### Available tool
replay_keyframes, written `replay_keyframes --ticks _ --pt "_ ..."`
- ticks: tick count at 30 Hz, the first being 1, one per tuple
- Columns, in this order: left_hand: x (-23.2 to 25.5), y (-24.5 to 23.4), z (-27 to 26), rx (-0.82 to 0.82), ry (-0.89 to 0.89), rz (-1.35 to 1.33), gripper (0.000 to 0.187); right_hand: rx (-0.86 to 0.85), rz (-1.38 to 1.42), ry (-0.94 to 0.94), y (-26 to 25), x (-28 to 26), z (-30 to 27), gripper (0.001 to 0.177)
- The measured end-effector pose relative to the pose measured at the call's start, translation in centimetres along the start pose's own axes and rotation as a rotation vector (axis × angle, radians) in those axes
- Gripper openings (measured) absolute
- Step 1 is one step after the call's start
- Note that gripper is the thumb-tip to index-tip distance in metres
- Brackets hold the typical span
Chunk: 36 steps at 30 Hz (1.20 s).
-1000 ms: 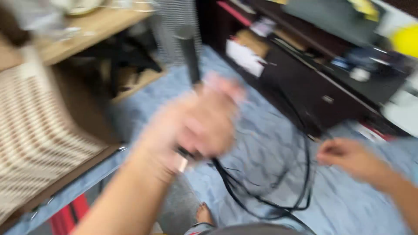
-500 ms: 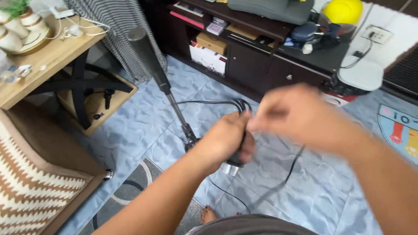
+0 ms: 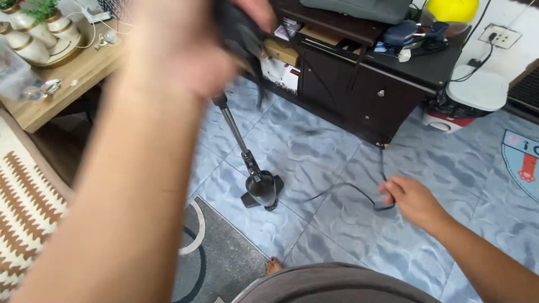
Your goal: Vacuum the floor of a bedroom using a stick vacuum cleaner.
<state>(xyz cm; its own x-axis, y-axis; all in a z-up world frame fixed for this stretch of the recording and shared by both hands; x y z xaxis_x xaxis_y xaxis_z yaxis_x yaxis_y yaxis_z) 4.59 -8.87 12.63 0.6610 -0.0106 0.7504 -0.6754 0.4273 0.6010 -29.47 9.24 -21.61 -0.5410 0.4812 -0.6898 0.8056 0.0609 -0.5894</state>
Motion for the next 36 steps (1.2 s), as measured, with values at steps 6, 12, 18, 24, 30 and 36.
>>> replay_keyframes --ticks 6,12,18,24,30,36 --pt "-16.9 -2.4 -3.0 0.03 -0.236 0.525 0.021 0.038 -0.427 -0.53 -4.2 -20.2 -4.3 0.024" --pt "-15.4 -1.6 -6.7 -0.047 -0.634 0.409 0.044 -0.157 0.11 -0.41 -8.8 -27.6 -4.7 0.018" --pt "-8.2 -1.4 -5.3 -0.31 -0.755 0.051 0.047 -0.65 0.591 -0.299 -9.6 -18.7 -0.8 0.026" --pt "-7.4 -3.6 -2.2 -0.18 -0.632 -0.227 0.039 -0.043 0.201 0.06 -1.6 -6.9 2.3 0.033" --pt "-16.4 -5.3 -2.6 0.23 -0.319 0.246 0.039 -0.13 -0.19 0.231 3.9 -18.7 -3.8 0.041" --pt "-20.1 -7.7 -4.4 0.036 -0.166 0.808 0.044 -0.044 -0.473 -0.219 1.1 -27.4 -7.6 0.028"
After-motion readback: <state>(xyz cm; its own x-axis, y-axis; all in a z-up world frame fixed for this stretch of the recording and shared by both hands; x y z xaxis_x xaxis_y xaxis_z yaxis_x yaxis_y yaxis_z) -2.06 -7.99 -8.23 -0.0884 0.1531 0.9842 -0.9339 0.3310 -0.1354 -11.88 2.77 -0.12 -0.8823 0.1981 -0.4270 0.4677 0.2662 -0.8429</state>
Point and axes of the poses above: each hand's wrist, its own z-axis towards the middle knuckle, its own y-axis out of the palm, x = y × z, the point moved 2 cm from there along z, towards the middle knuckle, and after that the axes turned 7 degrees about y, right-handed, at the moved point
